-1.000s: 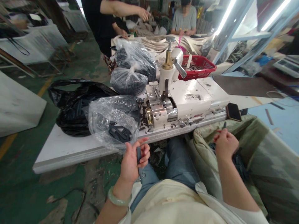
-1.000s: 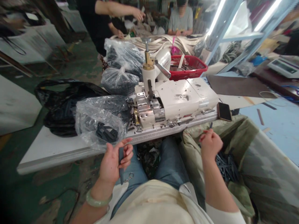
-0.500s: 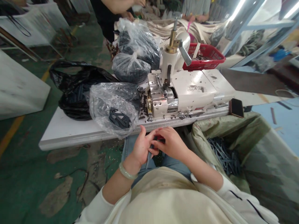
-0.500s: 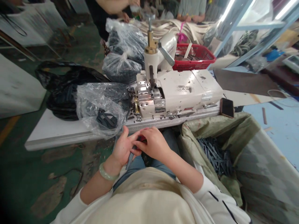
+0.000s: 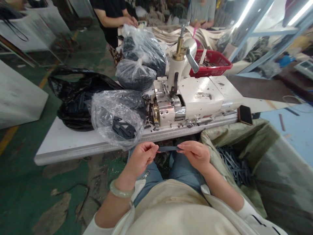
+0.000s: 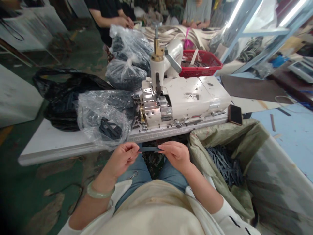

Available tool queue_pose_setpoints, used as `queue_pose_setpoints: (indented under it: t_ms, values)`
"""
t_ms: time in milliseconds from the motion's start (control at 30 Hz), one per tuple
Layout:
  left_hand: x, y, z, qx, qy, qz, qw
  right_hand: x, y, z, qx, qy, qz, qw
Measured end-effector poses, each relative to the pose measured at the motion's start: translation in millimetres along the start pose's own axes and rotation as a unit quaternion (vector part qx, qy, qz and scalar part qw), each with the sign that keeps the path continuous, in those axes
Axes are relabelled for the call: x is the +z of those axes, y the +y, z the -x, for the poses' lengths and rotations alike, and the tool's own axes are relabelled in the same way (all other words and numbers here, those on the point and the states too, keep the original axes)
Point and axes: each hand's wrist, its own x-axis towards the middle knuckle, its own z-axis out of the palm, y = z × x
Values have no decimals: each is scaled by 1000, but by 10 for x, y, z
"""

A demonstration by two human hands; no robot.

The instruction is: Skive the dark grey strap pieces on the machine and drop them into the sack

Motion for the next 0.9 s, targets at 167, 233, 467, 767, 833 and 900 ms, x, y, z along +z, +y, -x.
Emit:
queue_pose_setpoints:
  t_ms: [167,233,467,767,833,900]
  values:
    - [-33,-5,-13,72,57,-83,992,85,195,257,197,55,-240,949]
    - [-68,-7,-11,74,57,-88,992,102,272,305,232,50,-305,922]
    - [-120,-9,-20,60,65,-92,992,93,280,158,298,-30,-404,864]
    - [-122,15,2,55,100,-90,989,199,165,-25,354,-101,-294,882]
    - [-128,8,-3,47,99,-88,990,198,155,-22,363,-133,-293,875]
    - [-132,-19,-16,46,94,-125,987,202,126,-26,362,-207,-290,861]
